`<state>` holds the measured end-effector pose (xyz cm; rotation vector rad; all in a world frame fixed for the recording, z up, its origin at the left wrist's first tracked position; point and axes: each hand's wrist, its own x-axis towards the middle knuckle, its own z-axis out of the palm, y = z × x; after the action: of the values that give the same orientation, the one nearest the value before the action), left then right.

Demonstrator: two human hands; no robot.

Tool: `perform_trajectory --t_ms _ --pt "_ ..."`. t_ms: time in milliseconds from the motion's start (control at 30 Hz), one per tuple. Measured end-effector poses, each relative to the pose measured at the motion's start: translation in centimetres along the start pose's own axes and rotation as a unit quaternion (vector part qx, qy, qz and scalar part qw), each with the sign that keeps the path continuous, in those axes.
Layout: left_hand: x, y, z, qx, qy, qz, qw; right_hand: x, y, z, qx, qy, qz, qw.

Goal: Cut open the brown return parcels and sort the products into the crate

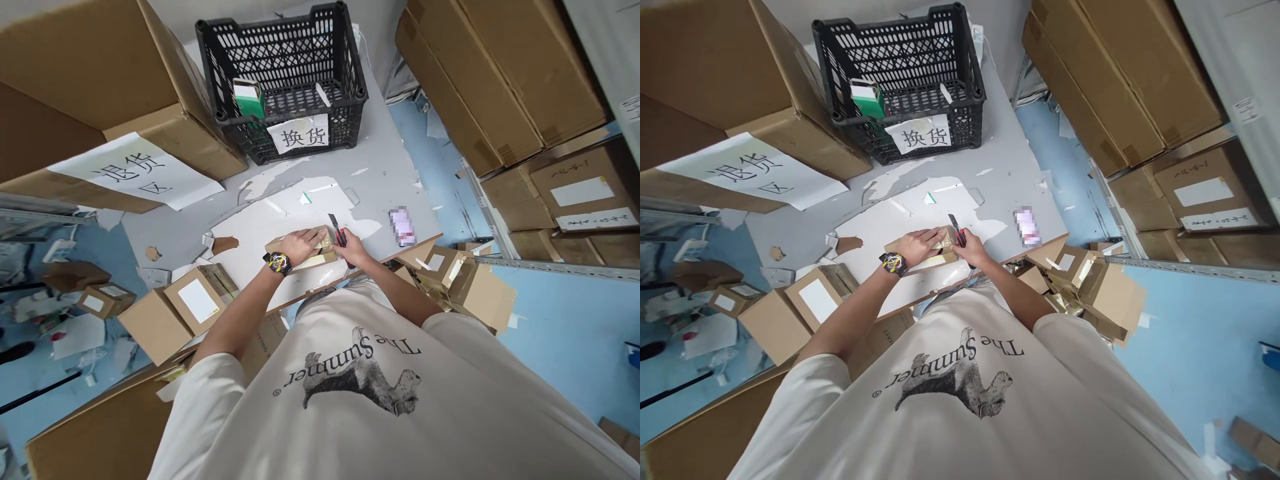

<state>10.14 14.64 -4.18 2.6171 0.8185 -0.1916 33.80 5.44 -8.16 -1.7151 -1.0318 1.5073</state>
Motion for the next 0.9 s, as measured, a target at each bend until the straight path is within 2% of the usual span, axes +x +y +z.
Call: perform_trajectory --t_ms 100,333,533,633,700,800,833,900 --pt "0.8 -0.9 -0.4 0.005 -0.002 0.001 1.000 0.8 0.1 0.5 -0.026 0.002 -0.006 1.000" --pt "1.1 -1.3 -0.2 -0.037 0.061 -0.120 0.990 1.3 0.4 0.8 -0.058 0.014 0.005 0.998" --pt "1.7 -2.5 -0.3 -0.087 0.078 -0.187 0.975 1.1 -0.2 0.1 -0.085 0.012 -0.008 0.996" --pt "2.0 -3.0 -0.7 -0.108 0.086 -0.196 0.971 1.0 -0.8 -0.2 -0.091 0.012 -0.005 0.996" --pt "1.1 -2.8 -0.5 -0.126 0.107 -0.178 0.970 1.0 -1.1 -0.1 -0.095 0.012 -0.001 0.995" --pt "-2.4 -1.2 1.1 -0.145 0.184 -0.154 0.960 0.8 -1.1 0.2 -0.103 0.009 0.011 0.995" --pt "-3.9 -0.4 2.0 -0.144 0.224 -0.174 0.948 0.7 -1.0 0.2 -0.104 0.006 0.015 0.994" --pt "-7.1 1.4 4.1 -0.138 0.300 -0.265 0.906 0.5 -0.8 -0.1 -0.102 0.002 0.020 0.995"
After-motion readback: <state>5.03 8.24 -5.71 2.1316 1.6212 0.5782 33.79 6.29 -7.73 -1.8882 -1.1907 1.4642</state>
